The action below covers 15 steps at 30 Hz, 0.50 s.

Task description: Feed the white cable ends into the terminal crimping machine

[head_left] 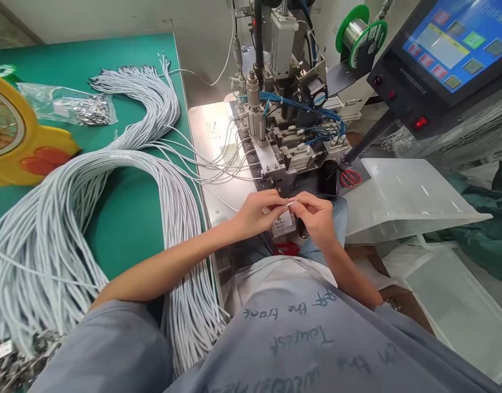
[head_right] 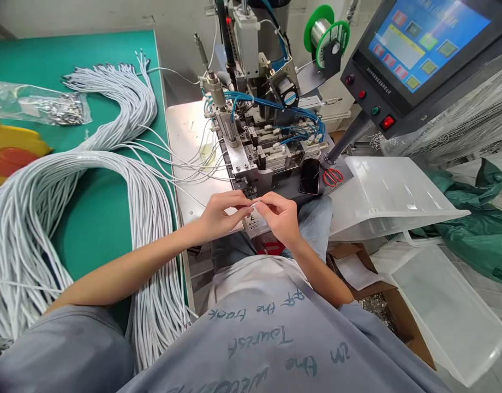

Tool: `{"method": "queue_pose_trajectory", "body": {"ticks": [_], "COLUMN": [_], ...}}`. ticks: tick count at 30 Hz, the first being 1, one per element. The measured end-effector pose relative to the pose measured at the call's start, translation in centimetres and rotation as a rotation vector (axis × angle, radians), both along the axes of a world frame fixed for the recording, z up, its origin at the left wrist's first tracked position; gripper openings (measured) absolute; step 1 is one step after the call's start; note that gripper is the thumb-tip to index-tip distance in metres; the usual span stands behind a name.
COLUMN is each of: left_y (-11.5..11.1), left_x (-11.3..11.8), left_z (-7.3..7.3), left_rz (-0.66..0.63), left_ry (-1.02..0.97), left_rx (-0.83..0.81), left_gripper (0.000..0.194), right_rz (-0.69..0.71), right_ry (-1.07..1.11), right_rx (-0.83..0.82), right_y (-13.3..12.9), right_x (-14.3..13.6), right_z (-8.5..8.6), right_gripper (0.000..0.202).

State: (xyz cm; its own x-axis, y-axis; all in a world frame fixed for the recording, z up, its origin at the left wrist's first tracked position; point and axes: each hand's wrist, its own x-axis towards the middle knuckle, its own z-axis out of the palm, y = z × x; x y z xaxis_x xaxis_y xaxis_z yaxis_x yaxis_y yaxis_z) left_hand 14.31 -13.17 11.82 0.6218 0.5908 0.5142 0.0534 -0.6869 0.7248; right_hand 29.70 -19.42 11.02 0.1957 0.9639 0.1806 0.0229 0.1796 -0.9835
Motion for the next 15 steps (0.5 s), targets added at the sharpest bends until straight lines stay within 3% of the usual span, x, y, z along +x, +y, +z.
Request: {"method": "queue_pose_trajectory", "body": {"ticks": [4, 9, 15], "left_y": [0.0, 0.4, 0.7], "left_x": [0.1, 0.1, 0.9], "left_z": [-0.4, -0.1, 0.9], "left_rz": [0.040, 0.100, 0.141], "left_ry": [0.021, 0.120, 0.161], "left_rx": [0.001, 0.137, -0.058], "left_gripper": [0.017, 0.017, 0.012], "right_rz": [-0.002, 0.049, -0.147], "right_ry": [-0.148, -0.317, -0.123], "right_rx": [0.024, -0.007, 0.074], "right_y": [0.4, 1.0, 1.5], "right_x": [0.6, 1.6, -0.1], "right_z": [0.2, 0.5, -0.6], "right_gripper": [0.015, 0.017, 0.021]}}
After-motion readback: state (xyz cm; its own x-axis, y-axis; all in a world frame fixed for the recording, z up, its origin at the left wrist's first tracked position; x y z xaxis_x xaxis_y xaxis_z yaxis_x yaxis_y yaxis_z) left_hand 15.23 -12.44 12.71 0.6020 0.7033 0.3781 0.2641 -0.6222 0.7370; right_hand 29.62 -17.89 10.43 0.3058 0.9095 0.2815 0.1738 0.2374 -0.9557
